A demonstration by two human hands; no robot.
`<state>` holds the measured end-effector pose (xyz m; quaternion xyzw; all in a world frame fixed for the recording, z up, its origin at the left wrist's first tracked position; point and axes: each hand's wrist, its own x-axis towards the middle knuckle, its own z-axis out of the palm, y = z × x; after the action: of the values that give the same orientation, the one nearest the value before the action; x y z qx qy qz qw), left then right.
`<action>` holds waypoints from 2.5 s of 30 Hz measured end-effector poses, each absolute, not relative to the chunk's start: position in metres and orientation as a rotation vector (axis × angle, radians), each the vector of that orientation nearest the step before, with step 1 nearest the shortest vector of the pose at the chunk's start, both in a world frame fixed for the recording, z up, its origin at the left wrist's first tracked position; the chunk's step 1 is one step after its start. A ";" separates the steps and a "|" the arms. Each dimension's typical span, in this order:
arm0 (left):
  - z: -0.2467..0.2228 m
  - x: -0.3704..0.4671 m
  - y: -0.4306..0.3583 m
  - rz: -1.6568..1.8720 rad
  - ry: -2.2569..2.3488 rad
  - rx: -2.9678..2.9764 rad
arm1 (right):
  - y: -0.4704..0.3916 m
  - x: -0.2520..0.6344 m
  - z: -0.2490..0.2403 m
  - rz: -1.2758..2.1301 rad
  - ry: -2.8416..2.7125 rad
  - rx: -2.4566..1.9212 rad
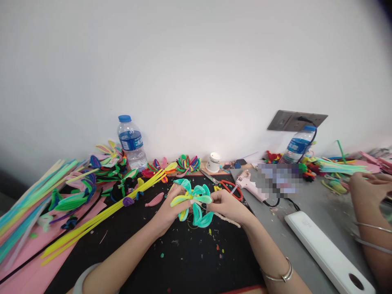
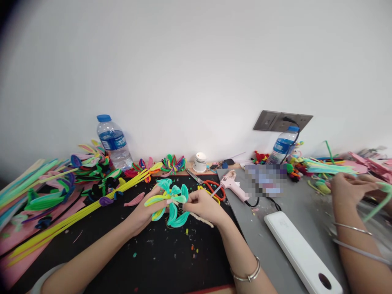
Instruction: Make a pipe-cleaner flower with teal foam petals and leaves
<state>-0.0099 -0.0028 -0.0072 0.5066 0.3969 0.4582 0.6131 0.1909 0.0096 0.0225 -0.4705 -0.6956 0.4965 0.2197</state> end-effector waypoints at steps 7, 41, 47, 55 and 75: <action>-0.008 -0.009 -0.003 1.051 0.891 1.134 | 0.008 0.189 0.025 1.371 -1.910 -1.292; 0.004 -0.010 -0.004 1.097 0.674 0.896 | 0.010 0.191 0.026 1.570 -1.805 -1.155; 0.003 -0.010 -0.005 1.120 0.663 0.879 | 0.011 0.192 0.021 1.629 -1.726 -1.056; 0.003 -0.011 -0.005 1.124 0.690 0.864 | 0.011 0.193 0.020 1.676 -1.694 -1.064; 0.006 -0.009 -0.008 1.019 0.682 0.911 | 0.004 0.179 0.024 1.898 -1.503 -0.995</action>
<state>-0.0089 -0.0077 0.0059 0.4125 0.3088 0.4614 0.7222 0.1790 0.0037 0.0244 -0.3673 -0.5545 0.7003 0.2591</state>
